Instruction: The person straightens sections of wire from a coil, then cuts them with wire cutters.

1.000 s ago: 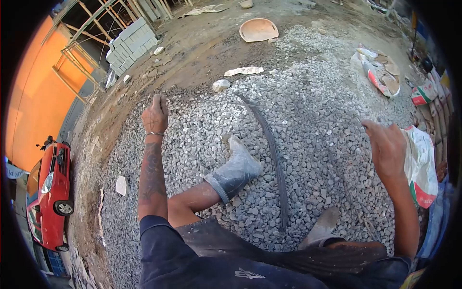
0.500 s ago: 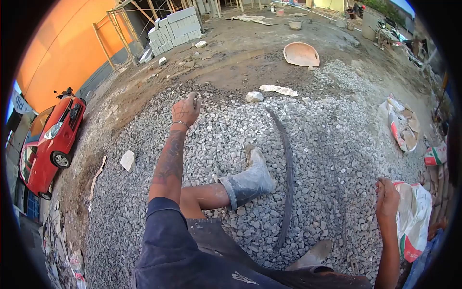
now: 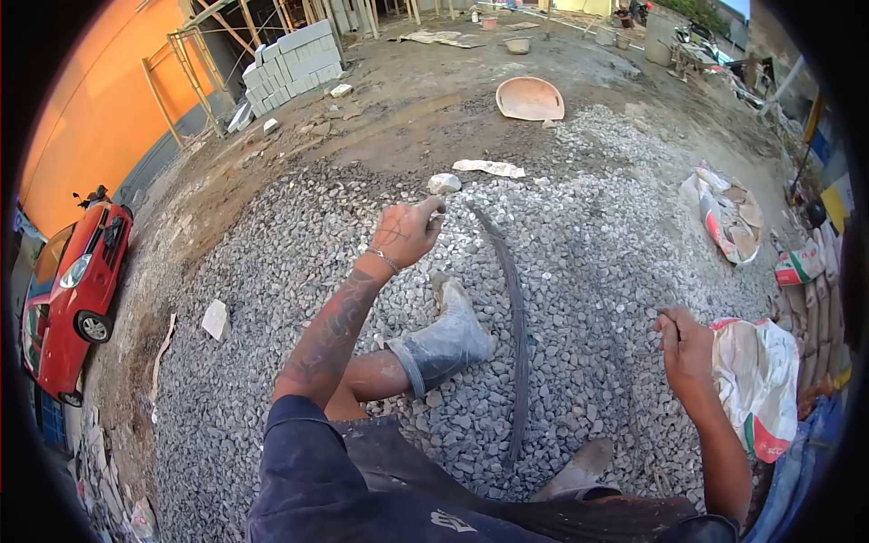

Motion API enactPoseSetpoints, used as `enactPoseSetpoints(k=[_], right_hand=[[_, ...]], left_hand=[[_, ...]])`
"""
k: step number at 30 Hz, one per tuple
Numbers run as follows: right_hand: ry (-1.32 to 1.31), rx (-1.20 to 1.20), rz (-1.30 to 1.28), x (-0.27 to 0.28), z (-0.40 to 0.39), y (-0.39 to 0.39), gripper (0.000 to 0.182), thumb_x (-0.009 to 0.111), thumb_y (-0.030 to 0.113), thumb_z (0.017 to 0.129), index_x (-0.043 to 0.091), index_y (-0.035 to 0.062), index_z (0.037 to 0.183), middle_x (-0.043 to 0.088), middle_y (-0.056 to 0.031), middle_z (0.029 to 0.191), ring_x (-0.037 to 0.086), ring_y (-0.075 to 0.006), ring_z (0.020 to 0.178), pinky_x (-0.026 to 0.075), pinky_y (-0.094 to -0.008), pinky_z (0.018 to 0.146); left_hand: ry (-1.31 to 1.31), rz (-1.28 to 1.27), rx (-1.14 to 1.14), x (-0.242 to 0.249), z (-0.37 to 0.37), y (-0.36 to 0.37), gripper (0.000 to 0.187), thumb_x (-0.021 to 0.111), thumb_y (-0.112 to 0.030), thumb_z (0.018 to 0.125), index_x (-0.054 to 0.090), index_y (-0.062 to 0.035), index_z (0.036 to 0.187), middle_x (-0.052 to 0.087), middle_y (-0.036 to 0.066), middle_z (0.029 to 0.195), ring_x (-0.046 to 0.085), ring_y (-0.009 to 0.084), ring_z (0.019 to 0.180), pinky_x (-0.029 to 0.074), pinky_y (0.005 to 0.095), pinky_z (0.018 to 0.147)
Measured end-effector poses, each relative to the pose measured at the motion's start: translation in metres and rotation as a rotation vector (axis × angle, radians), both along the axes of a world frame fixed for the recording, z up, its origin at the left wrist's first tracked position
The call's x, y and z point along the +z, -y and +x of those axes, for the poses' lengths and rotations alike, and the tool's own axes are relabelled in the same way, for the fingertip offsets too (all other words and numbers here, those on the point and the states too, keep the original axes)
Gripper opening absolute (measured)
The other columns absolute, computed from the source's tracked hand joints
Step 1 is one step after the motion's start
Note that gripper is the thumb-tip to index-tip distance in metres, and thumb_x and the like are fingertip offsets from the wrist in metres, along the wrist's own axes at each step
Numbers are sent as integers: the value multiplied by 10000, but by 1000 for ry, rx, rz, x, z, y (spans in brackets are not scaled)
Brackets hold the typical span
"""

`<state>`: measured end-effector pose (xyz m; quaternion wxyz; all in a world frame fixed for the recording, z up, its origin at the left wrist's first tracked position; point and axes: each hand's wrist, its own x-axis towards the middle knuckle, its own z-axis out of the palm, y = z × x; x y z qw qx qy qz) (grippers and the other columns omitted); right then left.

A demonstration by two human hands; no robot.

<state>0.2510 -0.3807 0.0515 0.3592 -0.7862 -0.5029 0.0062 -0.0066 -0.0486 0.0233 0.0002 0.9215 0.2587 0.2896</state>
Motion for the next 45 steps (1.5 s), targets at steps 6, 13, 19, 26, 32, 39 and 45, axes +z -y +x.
enactPoseSetpoints(k=[6, 13, 19, 26, 32, 39, 45], right_hand=[[185, 200, 26, 3, -18, -33, 96, 488, 31, 837, 559, 4, 895, 603, -159, 745, 590, -340, 674, 461, -381, 590], [205, 803, -565, 24, -80, -40, 123, 437, 81, 834, 536, 9, 845, 573, -179, 743, 585, -356, 745, 465, -427, 655], [-518, 295, -84, 55, -45, -30, 249, 382, 176, 910, 563, 9, 872, 475, -23, 580, 462, -137, 507, 423, -314, 527], [-814, 821, -546, 64, -74, -5, 293, 395, 216, 929, 580, -4, 871, 375, 31, 517, 326, -61, 409, 276, -239, 373], [-1213, 157, -129, 40, 7, -7, 209, 438, 198, 914, 533, 12, 894, 358, 30, 561, 330, -65, 455, 304, -228, 411], [-743, 1117, -752, 61, -67, 10, 310, 414, 261, 938, 553, -14, 978, 579, -63, 741, 565, -168, 652, 462, -273, 587], [-427, 502, -211, 72, -16, 28, 254, 486, 215, 882, 601, -7, 840, 572, -132, 625, 558, -242, 527, 441, -335, 522]], left_hand=[[145, -3, 4, 16, 40, 32, 144, 513, -228, 875, 562, -95, 905, 570, 134, 577, 568, 324, 556, 440, 425, 522], [142, 127, 63, 16, 42, 13, 219, 505, -268, 889, 569, -60, 870, 593, 134, 670, 566, 324, 552, 443, 408, 498], [361, 184, 237, 22, 20, -21, 216, 499, -247, 894, 593, -57, 932, 612, 143, 681, 594, 317, 593, 461, 388, 520], [365, 280, 149, 21, 18, -36, 213, 509, -256, 883, 567, -56, 928, 618, 130, 698, 584, 318, 558, 444, 398, 474], [389, 295, 199, 30, 8, -48, 216, 509, -283, 882, 514, -94, 776, 590, 122, 658, 564, 326, 529, 420, 408, 451], [232, 321, 170, 24, -6, -60, 244, 515, -297, 876, 519, -89, 748, 574, 114, 613, 556, 317, 522, 418, 397, 453], [236, 289, 245, 21, -27, -67, 254, 519, -282, 877, 470, -86, 722, 563, 108, 591, 541, 306, 499, 411, 390, 446]])
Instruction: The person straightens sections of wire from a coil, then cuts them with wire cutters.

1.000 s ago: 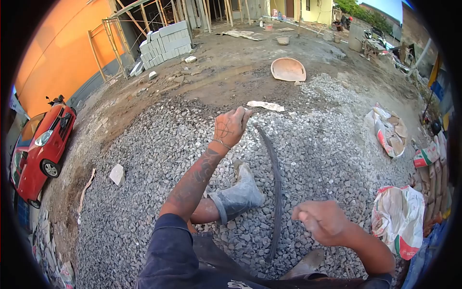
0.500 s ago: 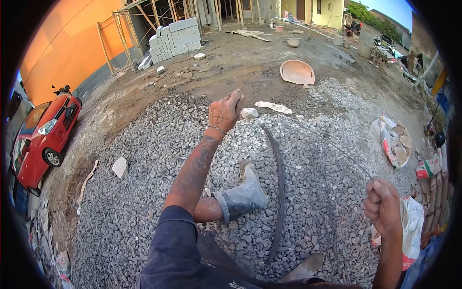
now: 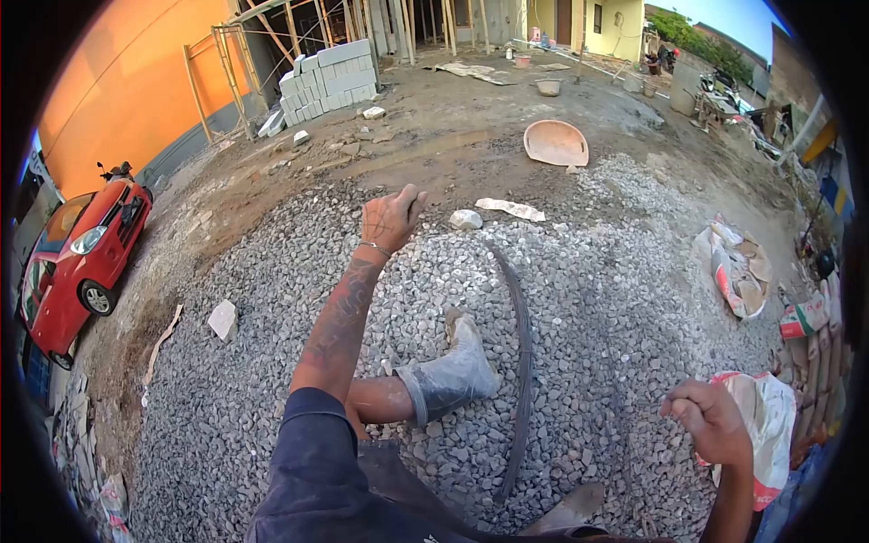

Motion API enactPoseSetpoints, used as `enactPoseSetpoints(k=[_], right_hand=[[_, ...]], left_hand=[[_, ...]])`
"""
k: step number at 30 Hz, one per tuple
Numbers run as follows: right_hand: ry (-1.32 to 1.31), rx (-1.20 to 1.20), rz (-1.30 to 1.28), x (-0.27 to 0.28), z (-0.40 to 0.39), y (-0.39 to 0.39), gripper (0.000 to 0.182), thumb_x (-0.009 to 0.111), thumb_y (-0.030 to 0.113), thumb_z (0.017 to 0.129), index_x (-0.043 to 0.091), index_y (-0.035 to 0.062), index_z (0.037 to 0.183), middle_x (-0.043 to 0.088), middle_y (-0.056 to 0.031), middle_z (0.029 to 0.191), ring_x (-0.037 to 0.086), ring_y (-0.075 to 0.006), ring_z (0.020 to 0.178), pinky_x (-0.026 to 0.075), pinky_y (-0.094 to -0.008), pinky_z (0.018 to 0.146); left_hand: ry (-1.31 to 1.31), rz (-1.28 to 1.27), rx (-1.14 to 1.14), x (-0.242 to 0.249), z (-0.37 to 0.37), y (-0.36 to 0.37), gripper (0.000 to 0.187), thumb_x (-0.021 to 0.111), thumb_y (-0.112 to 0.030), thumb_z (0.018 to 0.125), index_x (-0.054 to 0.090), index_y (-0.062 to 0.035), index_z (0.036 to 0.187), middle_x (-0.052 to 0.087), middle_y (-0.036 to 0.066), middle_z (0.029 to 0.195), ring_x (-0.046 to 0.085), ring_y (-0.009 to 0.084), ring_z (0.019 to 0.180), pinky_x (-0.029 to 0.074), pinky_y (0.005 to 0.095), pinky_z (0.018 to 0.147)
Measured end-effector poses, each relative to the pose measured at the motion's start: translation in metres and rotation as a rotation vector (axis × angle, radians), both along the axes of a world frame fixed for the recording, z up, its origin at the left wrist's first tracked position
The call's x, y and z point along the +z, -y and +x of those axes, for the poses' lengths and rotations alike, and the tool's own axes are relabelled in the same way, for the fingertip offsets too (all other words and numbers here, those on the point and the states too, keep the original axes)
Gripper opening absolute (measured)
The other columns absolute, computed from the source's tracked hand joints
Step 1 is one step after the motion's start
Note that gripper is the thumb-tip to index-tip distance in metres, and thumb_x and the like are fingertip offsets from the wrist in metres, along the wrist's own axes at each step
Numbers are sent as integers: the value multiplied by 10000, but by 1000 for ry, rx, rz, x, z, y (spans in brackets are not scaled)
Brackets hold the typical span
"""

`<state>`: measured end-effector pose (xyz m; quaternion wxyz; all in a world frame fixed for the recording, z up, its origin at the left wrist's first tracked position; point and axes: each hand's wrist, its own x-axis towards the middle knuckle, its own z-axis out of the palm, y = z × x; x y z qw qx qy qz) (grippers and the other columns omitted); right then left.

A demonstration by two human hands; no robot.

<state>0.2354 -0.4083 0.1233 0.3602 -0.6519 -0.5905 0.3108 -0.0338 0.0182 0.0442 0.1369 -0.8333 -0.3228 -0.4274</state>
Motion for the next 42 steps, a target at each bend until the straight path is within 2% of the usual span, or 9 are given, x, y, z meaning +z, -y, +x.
enactPoseSetpoints(k=[4, 7, 11, 13, 17, 30, 33, 36, 42], right_hand=[[943, -181, -88, -61, 35, -12, 189, 489, 161, 869, 530, -23, 854, 530, -154, 587, 544, -233, 545, 413, -371, 525], [500, -687, 281, -28, 38, -34, 121, 425, 53, 866, 533, 0, 867, 553, -132, 625, 567, -266, 615, 424, -338, 553], [75, -450, 672, -6, 13, -11, 102, 439, 34, 847, 534, -2, 857, 572, -90, 640, 568, -228, 622, 428, -315, 571], [342, 14, 402, -5, 3, -1, 91, 468, -12, 800, 540, -5, 854, 594, -88, 686, 571, -226, 635, 435, -311, 593], [475, 21, 261, -31, 26, 11, 132, 495, -48, 752, 543, -1, 865, 597, -93, 682, 576, -253, 634, 443, -326, 592], [850, -253, 75, -60, 74, 48, 64, 552, 32, 745, 571, 30, 806, 580, -152, 643, 546, -353, 622, 411, -426, 574], [1085, -568, 42, -69, 78, 42, 54, 524, 43, 803, 529, 14, 848, 546, -144, 638, 518, -307, 572, 398, -394, 559], [341, -638, 459, -70, 91, 20, 79, 429, 99, 901, 476, 37, 888, 408, 6, 676, 378, -102, 565, 350, -256, 530], [-152, -534, 252, -22, 96, 8, 160, 484, 221, 902, 531, 69, 915, 312, 69, 613, 260, -40, 518, 201, -200, 468]], left_hand=[[-32, 123, -72, 3, 1, 17, 154, 547, -247, 864, 522, -107, 809, 565, 91, 578, 568, 279, 506, 414, 371, 445], [29, 41, 0, 0, 7, 19, 137, 544, -246, 868, 510, -114, 865, 581, 93, 599, 577, 277, 514, 420, 365, 449], [82, -73, 10, -11, -12, -4, 179, 524, -212, 866, 504, -109, 1010, 586, 119, 603, 575, 307, 532, 435, 388, 479], [70, -99, 21, -14, -28, -13, 183, 513, -202, 867, 523, -118, 1029, 581, 122, 591, 575, 314, 538, 441, 400, 491], [-35, -146, 103, -27, -67, -21, 168, 516, -215, 866, 540, -119, 1002, 594, 138, 622, 585, 319, 579, 451, 414, 529], [-150, -146, 215, -20, -105, -17, 236, 526, -249, 858, 538, -130, 1062, 604, 121, 607, 588, 307, 559, 455, 418, 525], [-191, -143, 226, -19, -97, -14, 230, 536, -249, 858, 562, -123, 1049, 594, 142, 591, 588, 309, 555, 459, 415, 536], [-203, -172, 278, -23, -96, -16, 252, 509, -257, 867, 544, -129, 1081, 596, 149, 600, 587, 325, 566, 451, 431, 534], [-96, -322, 429, -64, -119, -26, 295, 478, -318, 874, 515, -147, 1112, 590, 168, 616, 582, 348, 576, 451, 459, 551]])
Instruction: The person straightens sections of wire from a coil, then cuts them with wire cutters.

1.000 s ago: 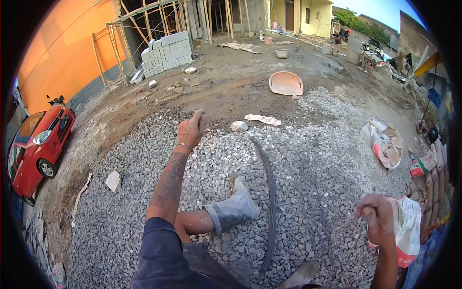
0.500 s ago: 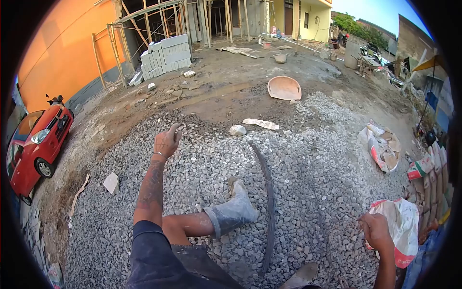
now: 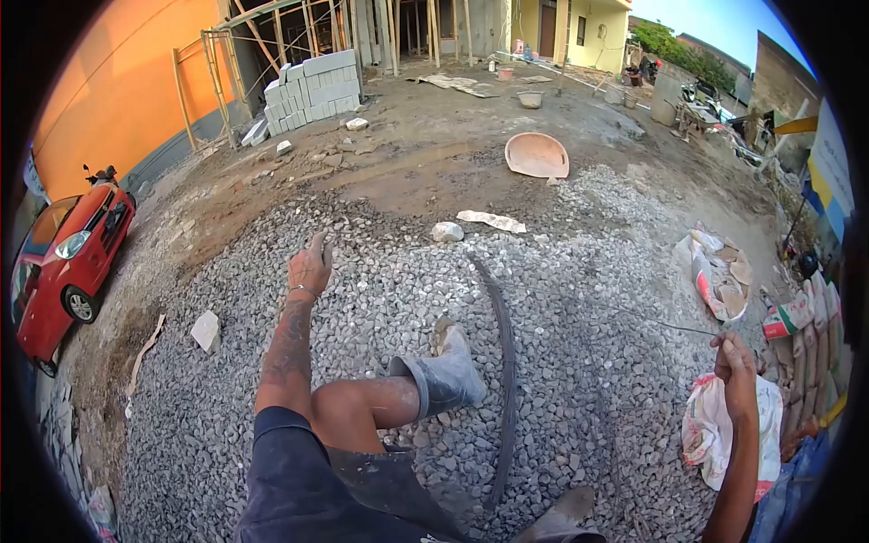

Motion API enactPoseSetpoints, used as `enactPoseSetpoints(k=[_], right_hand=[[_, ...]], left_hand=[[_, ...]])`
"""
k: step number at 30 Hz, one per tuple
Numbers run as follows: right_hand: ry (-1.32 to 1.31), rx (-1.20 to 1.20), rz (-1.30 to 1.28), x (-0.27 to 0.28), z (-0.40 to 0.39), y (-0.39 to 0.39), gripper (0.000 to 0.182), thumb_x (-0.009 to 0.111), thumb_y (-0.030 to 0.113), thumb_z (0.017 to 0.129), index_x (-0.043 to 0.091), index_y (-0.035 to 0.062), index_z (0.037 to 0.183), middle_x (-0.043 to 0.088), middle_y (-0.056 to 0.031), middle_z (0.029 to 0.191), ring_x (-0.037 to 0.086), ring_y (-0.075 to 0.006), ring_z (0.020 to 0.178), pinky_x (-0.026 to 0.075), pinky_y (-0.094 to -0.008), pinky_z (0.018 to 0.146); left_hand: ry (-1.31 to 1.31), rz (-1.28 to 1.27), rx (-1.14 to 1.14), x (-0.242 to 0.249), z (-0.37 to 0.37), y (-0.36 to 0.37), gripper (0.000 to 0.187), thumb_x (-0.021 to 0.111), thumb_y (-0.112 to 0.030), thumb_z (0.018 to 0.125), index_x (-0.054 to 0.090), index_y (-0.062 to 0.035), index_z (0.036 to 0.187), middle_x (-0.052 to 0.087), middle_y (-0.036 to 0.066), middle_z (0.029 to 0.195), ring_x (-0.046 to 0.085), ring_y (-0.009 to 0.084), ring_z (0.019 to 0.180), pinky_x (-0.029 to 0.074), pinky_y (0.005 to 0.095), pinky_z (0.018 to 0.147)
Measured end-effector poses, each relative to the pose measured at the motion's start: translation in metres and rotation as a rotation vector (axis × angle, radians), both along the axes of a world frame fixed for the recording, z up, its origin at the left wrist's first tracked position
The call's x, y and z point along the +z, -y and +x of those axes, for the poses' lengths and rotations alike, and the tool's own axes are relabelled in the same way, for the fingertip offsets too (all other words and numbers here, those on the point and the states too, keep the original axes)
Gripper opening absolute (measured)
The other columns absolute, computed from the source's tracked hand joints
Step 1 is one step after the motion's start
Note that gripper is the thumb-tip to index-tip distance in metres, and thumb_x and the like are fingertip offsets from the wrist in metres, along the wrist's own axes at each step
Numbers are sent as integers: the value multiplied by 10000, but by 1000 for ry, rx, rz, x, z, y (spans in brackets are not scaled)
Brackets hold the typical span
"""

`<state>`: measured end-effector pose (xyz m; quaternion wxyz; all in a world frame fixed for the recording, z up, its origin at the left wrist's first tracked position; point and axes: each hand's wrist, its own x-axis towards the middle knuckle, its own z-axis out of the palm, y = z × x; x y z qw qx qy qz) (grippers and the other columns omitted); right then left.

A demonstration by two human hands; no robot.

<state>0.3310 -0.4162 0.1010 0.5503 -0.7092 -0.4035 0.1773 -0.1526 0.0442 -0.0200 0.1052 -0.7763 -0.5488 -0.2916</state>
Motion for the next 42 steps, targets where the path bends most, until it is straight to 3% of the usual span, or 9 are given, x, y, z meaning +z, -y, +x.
enactPoseSetpoints(k=[4, 6, 12, 14, 18, 22, 31, 40, 42], right_hand=[[48, 94, -91, -15, 1, -10, 254, 483, 300, 912, 547, 57, 875, 281, 72, 569, 230, -39, 498, 174, -214, 462], [80, 100, -67, -22, -11, -20, 282, 490, 329, 910, 549, 55, 881, 292, 70, 571, 231, -39, 493, 177, -212, 460], [63, 170, -11, -29, -36, -48, 258, 505, 298, 905, 561, 46, 894, 318, 75, 591, 251, -28, 507, 198, -199, 466], [59, 174, 16, -29, -35, -51, 260, 513, 287, 900, 568, 34, 897, 331, 77, 606, 260, -23, 517, 212, -194, 471], [80, 120, -42, -43, -4, -38, 246, 523, 295, 893, 572, 54, 887, 331, 82, 607, 264, -19, 519, 209, -191, 474], [77, 52, -88, -51, 11, -18, 227, 524, 303, 890, 569, 82, 864, 318, 91, 590, 254, -17, 510, 192, -192, 471], [98, -7, -77, -50, 27, -4, 199, 517, 277, 895, 571, 87, 872, 317, 94, 598, 252, -18, 525, 197, -197, 476], [96, -129, -58, -61, 65, 20, 197, 518, 277, 902, 579, 92, 875, 316, 90, 616, 245, -21, 541, 195, -196, 487], [63, -174, -45, -64, 74, 26, 183, 531, 258, 891, 581, 82, 905, 432, 83, 712, 291, -21, 577, 226, -187, 507]], left_hand=[[-59, -96, -71, -43, 10, 18, 273, 521, -267, 841, 542, -136, 1080, 606, 171, 674, 596, 348, 654, 466, 459, 607], [-153, -152, -173, -41, 22, 29, 271, 541, -247, 825, 548, -134, 1072, 614, 170, 697, 599, 347, 684, 470, 455, 628], [21, -337, -328, -9, 74, 50, 284, 558, -243, 801, 555, -120, 1057, 627, 167, 752, 603, 338, 729, 475, 442, 676], [-35, -213, -243, -8, 78, 50, 266, 542, -283, 809, 577, -106, 1005, 625, 173, 761, 606, 339, 743, 474, 441, 678], [-56, -264, -17, -6, 51, 45, 238, 536, -292, 809, 606, -76, 881, 632, 163, 800, 607, 341, 758, 477, 445, 674], [-132, -272, -17, -45, 8, 28, 231, 532, -293, 814, 600, -76, 858, 632, 161, 784, 606, 343, 736, 475, 454, 657], [-2, -50, 148, -51, -12, 25, 249, 452, -293, 881, 571, -77, 846, 618, 178, 714, 598, 361, 665, 465, 475, 585], [-31, -90, 321, -58, -40, 35, 306, 464, -351, 881, 584, -74, 828, 626, 165, 707, 602, 351, 664, 468, 455, 586], [-3, -80, 337, -59, -43, 38, 310, 474, -361, 874, 584, -79, 810, 626, 154, 687, 601, 347, 660, 463, 450, 616]])
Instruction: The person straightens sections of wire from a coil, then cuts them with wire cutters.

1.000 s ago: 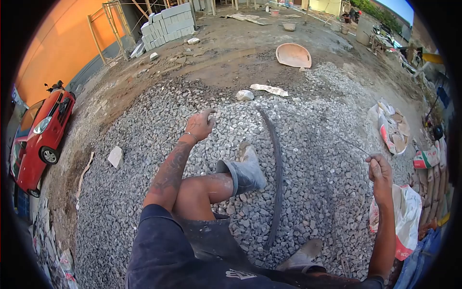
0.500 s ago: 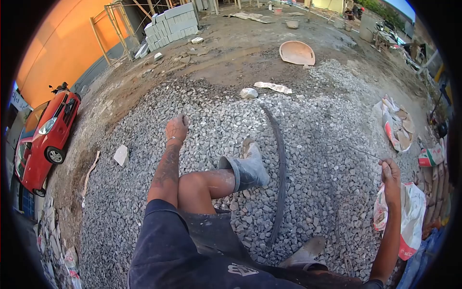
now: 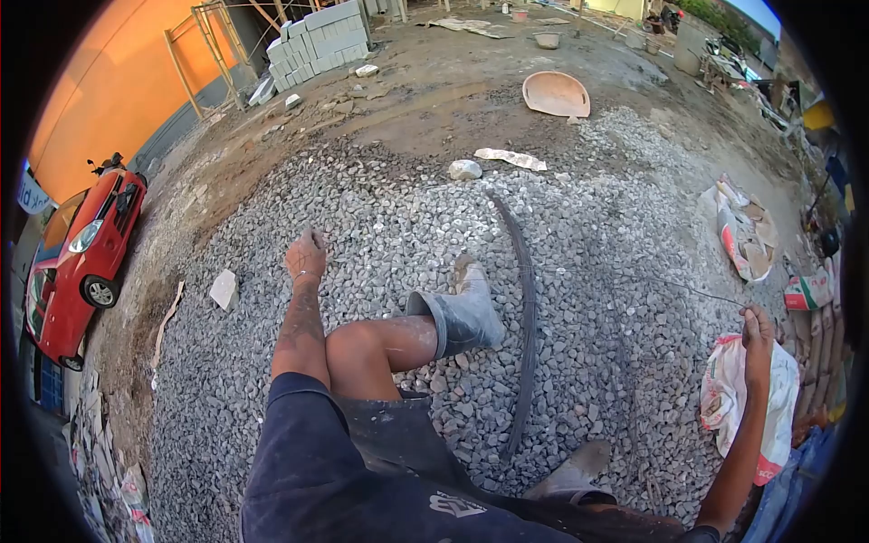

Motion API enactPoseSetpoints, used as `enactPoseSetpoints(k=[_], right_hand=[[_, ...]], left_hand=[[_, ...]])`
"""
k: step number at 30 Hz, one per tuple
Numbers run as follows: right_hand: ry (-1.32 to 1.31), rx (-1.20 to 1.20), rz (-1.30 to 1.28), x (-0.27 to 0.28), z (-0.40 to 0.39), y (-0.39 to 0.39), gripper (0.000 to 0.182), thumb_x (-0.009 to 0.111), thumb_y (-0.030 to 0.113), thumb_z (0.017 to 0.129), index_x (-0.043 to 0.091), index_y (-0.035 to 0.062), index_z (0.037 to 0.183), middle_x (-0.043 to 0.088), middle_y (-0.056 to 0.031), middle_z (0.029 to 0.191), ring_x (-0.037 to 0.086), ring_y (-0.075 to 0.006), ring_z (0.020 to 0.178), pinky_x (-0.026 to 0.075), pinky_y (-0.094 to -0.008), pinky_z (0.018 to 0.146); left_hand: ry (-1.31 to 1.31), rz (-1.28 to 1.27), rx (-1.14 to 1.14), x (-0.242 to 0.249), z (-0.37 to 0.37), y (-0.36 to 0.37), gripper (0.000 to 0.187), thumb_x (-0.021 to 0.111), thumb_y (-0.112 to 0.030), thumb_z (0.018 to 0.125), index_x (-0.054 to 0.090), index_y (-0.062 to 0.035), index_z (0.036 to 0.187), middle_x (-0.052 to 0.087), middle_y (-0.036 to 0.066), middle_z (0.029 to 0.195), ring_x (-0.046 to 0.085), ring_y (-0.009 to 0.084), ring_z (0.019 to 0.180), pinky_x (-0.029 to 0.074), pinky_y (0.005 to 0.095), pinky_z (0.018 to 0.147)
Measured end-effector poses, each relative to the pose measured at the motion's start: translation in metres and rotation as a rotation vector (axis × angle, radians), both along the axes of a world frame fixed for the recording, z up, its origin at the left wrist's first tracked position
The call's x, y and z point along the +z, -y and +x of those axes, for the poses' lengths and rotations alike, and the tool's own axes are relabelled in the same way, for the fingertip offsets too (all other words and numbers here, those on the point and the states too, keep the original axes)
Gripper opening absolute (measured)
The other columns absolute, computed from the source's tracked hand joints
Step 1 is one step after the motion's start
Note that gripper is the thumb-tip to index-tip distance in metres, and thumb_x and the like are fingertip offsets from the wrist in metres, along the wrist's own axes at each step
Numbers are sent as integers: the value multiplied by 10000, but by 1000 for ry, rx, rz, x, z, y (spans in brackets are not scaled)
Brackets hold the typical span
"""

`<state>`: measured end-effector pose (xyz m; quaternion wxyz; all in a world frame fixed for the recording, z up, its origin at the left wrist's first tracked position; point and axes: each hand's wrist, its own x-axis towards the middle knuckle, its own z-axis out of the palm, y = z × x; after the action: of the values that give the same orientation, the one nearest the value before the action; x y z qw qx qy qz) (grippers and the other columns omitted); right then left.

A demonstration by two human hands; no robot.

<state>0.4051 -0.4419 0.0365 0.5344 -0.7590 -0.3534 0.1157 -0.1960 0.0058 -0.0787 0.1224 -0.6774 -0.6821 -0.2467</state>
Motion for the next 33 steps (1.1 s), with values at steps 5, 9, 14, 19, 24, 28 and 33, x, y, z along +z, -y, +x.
enactPoseSetpoints(k=[5, 9, 14, 19, 24, 28, 33], right_hand=[[5, -10, -66, -4, 21, 10, 192, 531, 268, 892, 587, 87, 923, 429, 92, 723, 287, -15, 587, 226, -180, 514], [12, -140, -36, 4, 20, 18, 196, 526, 272, 894, 592, 88, 918, 425, 92, 719, 277, -13, 578, 216, -182, 503], [90, -20, -30, 8, -5, -3, 212, 537, 276, 883, 608, 78, 910, 340, 95, 631, 261, -20, 551, 199, -191, 494], [59, 32, 14, 29, -26, -29, 212, 528, 271, 886, 606, 75, 905, 336, 93, 622, 258, -21, 547, 191, -195, 492], [124, 84, 106, 66, -40, -49, 217, 509, 279, 895, 597, 81, 901, 346, 90, 620, 250, -23, 537, 185, -196, 493], [209, 128, 86, 89, -49, -67, 221, 467, 269, 923, 570, 74, 912, 288, 74, 588, 218, -42, 527, 176, -210, 491], [222, 161, 100, 98, -54, -80, 208, 490, 264, 910, 585, 78, 903, 331, 81, 603, 241, -31, 529, 182, -204, 487]], left_hand=[[-21, 6, 52, 6, -6, 4, 322, 494, -386, 858, 595, -94, 769, 623, 135, 636, 599, 337, 636, 430, 434, 718], [-25, 74, 150, -9, -28, -2, 379, 476, -396, 864, 608, -91, 680, 616, 145, 620, 594, 334, 604, 423, 432, 692], [56, 78, -4, -11, -12, -7, 369, 479, -383, 867, 631, -71, 742, 617, 153, 654, 598, 341, 650, 454, 427, 577], [357, 10, -577, 56, 79, 2, 247, 610, -284, 808, 638, -42, 850, 637, 122, 747, 607, 283, 676, 473, 365, 634], [229, 50, -1129, 146, 190, 56, 318, 646, -265, 770, 598, -47, 997, 637, 114, 908, 606, 252, 829, 472, 351, 756], [152, -33, -1284, 119, 223, 40, 357, 649, -233, 769, 560, -64, 1071, 630, 101, 909, 614, 234, 843, 482, 350, 777], [159, -335, -1320, 104, 210, 49, 321, 648, -185, 749, 565, -60, 1032, 627, 111, 883, 616, 235, 825, 486, 345, 753]])
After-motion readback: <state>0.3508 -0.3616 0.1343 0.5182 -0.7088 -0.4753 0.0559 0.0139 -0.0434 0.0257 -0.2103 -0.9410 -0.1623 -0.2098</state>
